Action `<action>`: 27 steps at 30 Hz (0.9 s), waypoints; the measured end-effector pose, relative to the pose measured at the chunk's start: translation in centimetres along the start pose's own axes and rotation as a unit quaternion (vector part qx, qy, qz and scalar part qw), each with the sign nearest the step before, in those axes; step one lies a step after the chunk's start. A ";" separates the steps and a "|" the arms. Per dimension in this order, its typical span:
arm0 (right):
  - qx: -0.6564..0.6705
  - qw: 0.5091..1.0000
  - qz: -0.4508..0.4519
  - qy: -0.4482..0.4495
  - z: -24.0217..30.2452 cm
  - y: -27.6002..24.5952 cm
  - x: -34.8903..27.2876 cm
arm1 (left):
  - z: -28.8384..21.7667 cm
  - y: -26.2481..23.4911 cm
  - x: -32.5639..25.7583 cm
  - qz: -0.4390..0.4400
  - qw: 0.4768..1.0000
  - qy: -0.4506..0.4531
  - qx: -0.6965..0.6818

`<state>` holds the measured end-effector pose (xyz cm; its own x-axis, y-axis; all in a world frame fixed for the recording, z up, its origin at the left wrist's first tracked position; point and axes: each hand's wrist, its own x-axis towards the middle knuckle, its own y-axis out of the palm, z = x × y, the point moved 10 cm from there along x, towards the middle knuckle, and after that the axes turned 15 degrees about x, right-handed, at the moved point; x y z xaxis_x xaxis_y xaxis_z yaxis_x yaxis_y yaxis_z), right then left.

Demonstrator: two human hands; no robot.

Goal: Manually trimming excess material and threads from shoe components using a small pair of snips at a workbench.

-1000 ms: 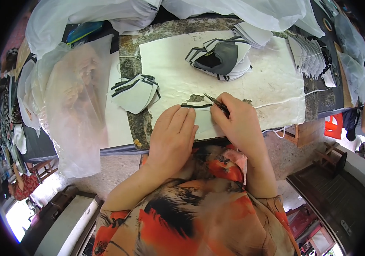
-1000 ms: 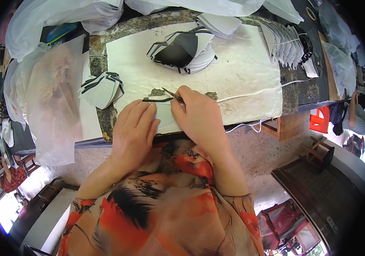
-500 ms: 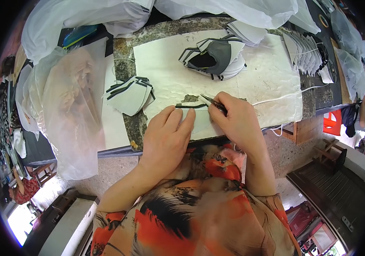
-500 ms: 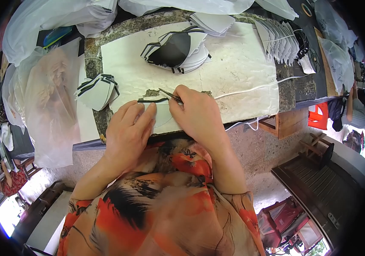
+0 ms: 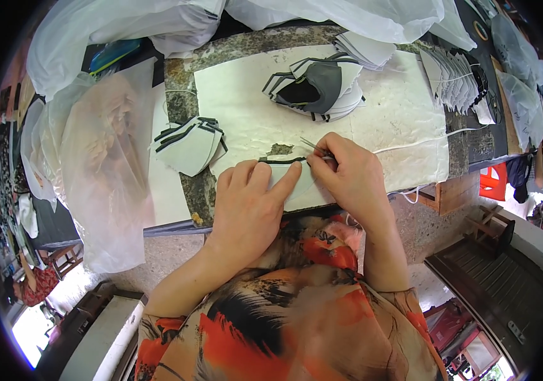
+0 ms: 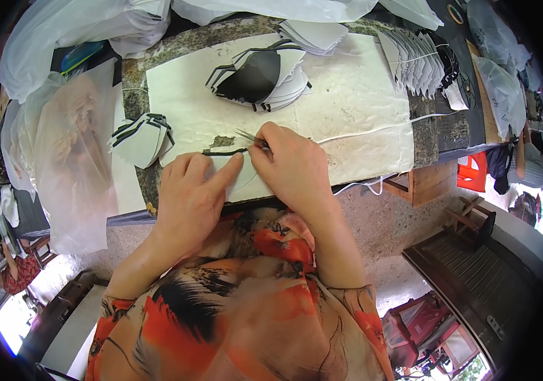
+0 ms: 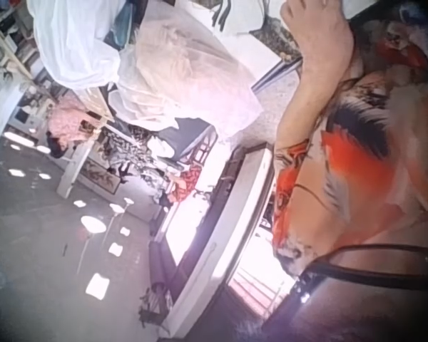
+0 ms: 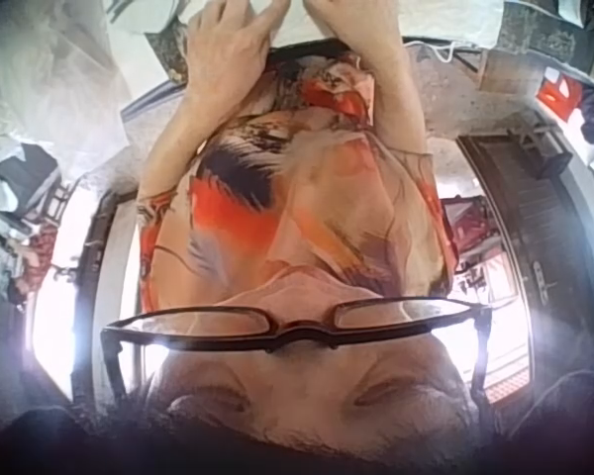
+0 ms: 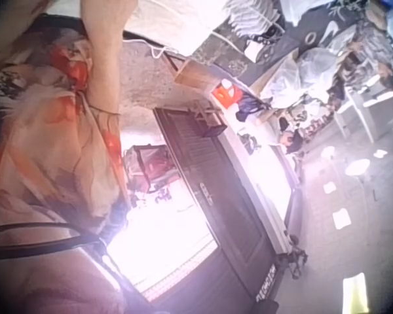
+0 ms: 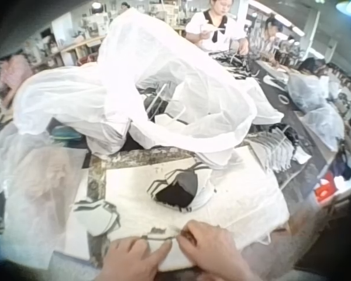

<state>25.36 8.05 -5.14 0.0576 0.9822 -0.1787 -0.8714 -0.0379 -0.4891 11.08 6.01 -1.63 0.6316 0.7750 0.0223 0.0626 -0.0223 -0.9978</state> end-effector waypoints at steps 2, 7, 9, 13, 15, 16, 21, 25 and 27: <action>-0.002 1.000 -0.010 -0.016 0.2 -0.1 0.0 | 0.1 0.1 0.0 -0.005 1.000 -0.006 -0.010; -0.007 1.000 -0.025 -0.004 0.0 -0.1 -0.1 | 0.6 0.6 -0.3 -0.006 0.999 -0.030 -0.030; -0.011 0.999 -0.034 -0.001 -0.1 -0.3 -0.1 | 1.3 0.6 -0.2 0.001 0.997 -0.054 -0.064; 0.022 1.000 -0.022 -0.001 -0.5 -0.4 -0.1 | 2.1 0.6 -0.2 -0.015 0.994 -0.071 -0.077; 0.050 0.999 -0.013 -0.006 -0.5 -0.7 -0.2 | 2.4 0.9 -0.4 -0.011 0.991 -0.076 -0.109; 0.067 0.998 0.004 0.008 -0.6 -0.7 -0.2 | 2.5 0.9 -0.5 -0.011 0.991 -0.076 -0.109; 0.109 0.992 0.048 0.032 0.2 -0.6 -0.6 | 3.3 1.4 -1.4 -0.022 0.979 -0.087 -0.184; 0.105 0.987 0.117 0.045 -0.1 0.7 -0.5 | 3.7 1.5 -1.9 -0.024 0.978 -0.104 -0.180; 0.111 0.985 0.124 0.051 -0.4 0.8 -0.6 | 3.7 1.4 -1.3 0.007 0.970 -0.107 -0.216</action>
<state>24.81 7.41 -5.75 -0.1314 0.9237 -0.3600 -0.9492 -0.2220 -0.2232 7.46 7.35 -3.25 0.4625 0.8852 -0.0501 0.4029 -0.2601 -0.8775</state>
